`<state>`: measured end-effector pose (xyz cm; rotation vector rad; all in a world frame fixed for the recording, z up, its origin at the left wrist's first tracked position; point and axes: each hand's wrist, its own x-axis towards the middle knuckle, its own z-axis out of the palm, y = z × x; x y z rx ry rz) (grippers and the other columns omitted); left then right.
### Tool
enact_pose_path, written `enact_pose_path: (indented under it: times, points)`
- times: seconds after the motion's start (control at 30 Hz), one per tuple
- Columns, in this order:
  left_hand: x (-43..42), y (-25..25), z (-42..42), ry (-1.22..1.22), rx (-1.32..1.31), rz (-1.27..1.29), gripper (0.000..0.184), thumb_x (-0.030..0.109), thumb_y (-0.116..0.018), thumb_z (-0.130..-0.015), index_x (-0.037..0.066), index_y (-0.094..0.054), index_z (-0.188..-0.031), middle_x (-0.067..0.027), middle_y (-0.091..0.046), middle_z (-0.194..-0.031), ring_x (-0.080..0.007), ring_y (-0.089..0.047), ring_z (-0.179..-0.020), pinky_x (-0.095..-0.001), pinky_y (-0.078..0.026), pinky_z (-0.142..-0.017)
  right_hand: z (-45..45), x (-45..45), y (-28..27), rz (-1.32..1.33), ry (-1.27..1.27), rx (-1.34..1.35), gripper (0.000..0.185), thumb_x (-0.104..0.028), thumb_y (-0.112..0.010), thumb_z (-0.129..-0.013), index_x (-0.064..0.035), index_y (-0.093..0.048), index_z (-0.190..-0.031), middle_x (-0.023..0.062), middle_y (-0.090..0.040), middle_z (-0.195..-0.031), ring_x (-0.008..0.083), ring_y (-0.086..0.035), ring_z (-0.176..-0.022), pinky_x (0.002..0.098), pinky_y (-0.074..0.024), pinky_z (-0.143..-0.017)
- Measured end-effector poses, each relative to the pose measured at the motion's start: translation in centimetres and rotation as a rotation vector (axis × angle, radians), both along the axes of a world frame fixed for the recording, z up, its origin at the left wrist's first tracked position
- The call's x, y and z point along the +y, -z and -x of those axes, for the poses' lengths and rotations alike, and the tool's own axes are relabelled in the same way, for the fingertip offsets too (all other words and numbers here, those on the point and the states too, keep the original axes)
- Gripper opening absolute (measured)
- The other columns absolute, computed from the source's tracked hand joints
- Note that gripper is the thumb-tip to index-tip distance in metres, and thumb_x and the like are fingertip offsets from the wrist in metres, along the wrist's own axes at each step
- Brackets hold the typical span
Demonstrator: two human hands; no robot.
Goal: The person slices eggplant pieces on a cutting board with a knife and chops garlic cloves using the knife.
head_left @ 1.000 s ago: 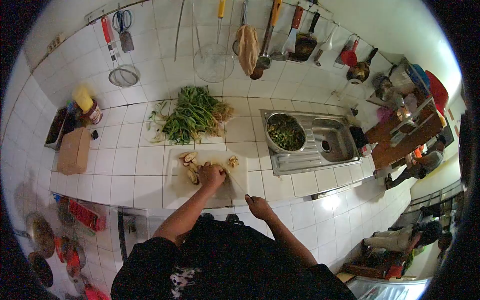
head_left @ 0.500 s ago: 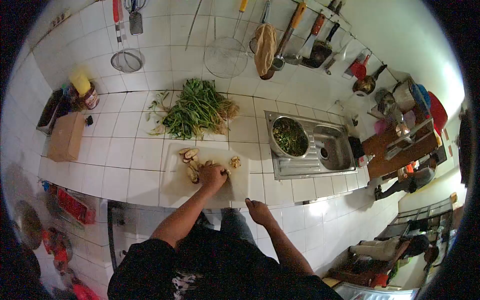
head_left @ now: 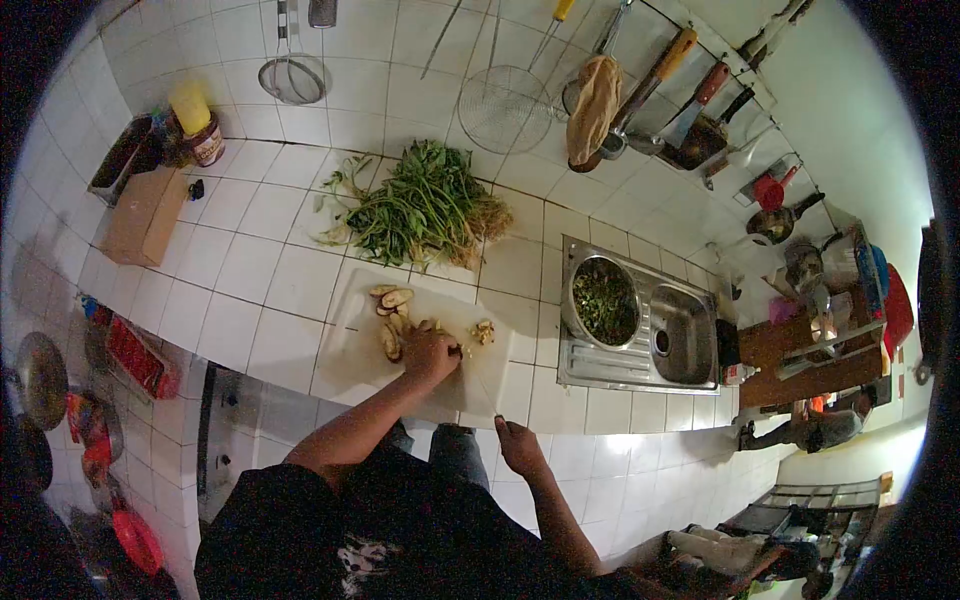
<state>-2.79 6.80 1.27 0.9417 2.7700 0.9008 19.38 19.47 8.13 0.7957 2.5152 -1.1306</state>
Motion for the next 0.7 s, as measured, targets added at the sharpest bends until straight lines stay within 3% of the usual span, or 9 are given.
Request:
enact_pose_path:
  times: [0.03,0.1,0.4,0.53,0.7]
  points:
    - [0.1,0.3,0.2,-0.005,0.001,0.0,0.021,0.026,-0.075,-0.064,0.013,-0.074,-0.08,-0.0126,-0.068,-0.09,-0.034,-0.057,-0.097,-0.0517,-0.045,-0.086,0.0,0.1,0.5,-0.036,-0.067,0.072,0.06,-0.047,-0.039,-0.101,0.0069,-0.061,-0.09,0.0329,-0.062,-0.088,0.0516,-0.058,-0.092,0.0522,-0.0463,-0.079]
    - [0.1,0.5,0.0,-0.042,0.059,-0.082,0.014,0.026,-0.077,-0.062,0.017,-0.074,-0.072,-0.0041,-0.069,-0.076,-0.0263,-0.06,-0.096,-0.0575,-0.033,-0.099,0.5,0.2,1.0,-0.039,-0.057,0.035,0.06,-0.047,-0.039,-0.101,0.0069,-0.061,-0.09,0.0328,-0.062,-0.088,0.0521,-0.058,-0.091,0.0525,-0.0463,-0.079]
    - [-0.2,-0.3,0.1,-0.04,0.062,-0.031,0.011,0.024,-0.076,-0.061,0.017,-0.074,-0.07,-0.0039,-0.068,-0.073,-0.025,-0.06,-0.094,-0.0492,-0.038,-0.086,1.8,-0.1,0.5,-0.047,-0.024,0.031,0.061,-0.048,-0.039,-0.101,0.0075,-0.061,-0.089,0.0335,-0.061,-0.086,0.0531,-0.057,-0.088,0.0525,-0.0458,-0.078]
    - [0.1,0.3,-0.1,-0.058,0.043,-0.03,0.012,0.025,-0.077,-0.062,0.017,-0.074,-0.07,-0.0043,-0.068,-0.074,-0.0253,-0.059,-0.094,-0.049,-0.038,-0.087,0.9,-0.3,-0.9,0.035,0.022,-0.036,0.058,-0.045,-0.04,-0.101,0.0076,-0.06,-0.087,0.0329,-0.06,-0.082,0.0525,-0.056,-0.082,0.0517,-0.0454,-0.075]
    - [-0.2,1.2,0.0,-0.054,0.073,-0.073,0.013,0.024,-0.076,-0.063,0.017,-0.074,-0.074,-0.0041,-0.069,-0.077,-0.0252,-0.058,-0.093,-0.0495,-0.038,-0.089,0.0,0.1,1.2,-0.014,-0.06,0.046,0.057,-0.045,-0.04,-0.101,0.0068,-0.058,-0.085,0.0334,-0.059,-0.081,0.052,-0.056,-0.08,0.0519,-0.0448,-0.073]
